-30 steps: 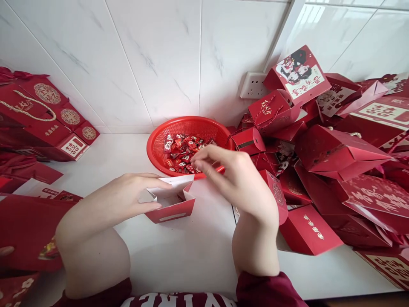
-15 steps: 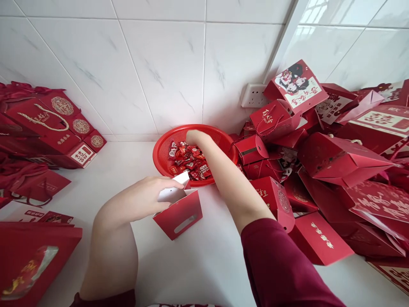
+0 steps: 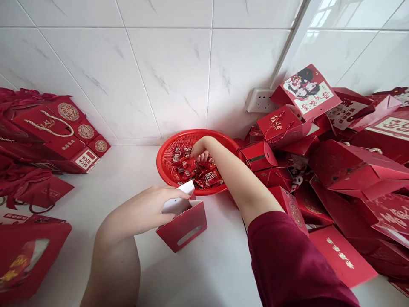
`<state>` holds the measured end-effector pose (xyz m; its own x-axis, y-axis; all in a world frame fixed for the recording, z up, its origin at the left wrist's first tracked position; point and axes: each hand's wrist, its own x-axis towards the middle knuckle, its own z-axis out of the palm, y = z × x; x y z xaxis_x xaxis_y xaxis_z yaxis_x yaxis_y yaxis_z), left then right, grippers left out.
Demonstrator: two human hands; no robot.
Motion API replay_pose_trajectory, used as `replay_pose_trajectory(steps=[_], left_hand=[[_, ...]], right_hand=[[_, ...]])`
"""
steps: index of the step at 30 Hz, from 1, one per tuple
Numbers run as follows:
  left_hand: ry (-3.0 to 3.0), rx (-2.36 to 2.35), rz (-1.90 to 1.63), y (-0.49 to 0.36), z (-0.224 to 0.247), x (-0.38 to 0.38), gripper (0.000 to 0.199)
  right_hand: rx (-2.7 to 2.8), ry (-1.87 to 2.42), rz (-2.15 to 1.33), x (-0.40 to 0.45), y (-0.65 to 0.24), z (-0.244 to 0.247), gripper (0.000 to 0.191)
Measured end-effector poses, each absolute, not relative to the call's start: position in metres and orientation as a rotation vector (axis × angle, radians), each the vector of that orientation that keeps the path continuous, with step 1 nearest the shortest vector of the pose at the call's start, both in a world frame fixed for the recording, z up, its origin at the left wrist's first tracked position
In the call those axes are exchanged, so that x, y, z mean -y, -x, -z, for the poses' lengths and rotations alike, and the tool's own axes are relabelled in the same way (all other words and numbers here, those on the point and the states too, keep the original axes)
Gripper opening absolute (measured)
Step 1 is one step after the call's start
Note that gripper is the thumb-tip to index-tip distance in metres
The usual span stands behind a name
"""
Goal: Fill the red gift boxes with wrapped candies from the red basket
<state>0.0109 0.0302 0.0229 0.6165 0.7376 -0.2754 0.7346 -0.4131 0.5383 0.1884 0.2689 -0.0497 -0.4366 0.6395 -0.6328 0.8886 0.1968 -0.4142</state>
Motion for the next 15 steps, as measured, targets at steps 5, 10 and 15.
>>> replay_pose_trajectory(steps=[5, 10, 15], left_hand=[[-2.201, -1.123, -0.017, -0.011, -0.02, -0.031, 0.035], [-2.217, -1.124, -0.026, -0.011, -0.02, -0.031, 0.034], [-2.224, -1.137, -0.031, -0.011, -0.02, -0.031, 0.038]], right_hand=[[-2.195, -1.532, 1.156, -0.291, -0.211, 0.042, 0.027], [-2.308, -1.834, 0.929, -0.299, -0.225, 0.071, 0.029], [-2.299, -1.912, 0.882, -0.288, -0.227, 0.099, 0.03]])
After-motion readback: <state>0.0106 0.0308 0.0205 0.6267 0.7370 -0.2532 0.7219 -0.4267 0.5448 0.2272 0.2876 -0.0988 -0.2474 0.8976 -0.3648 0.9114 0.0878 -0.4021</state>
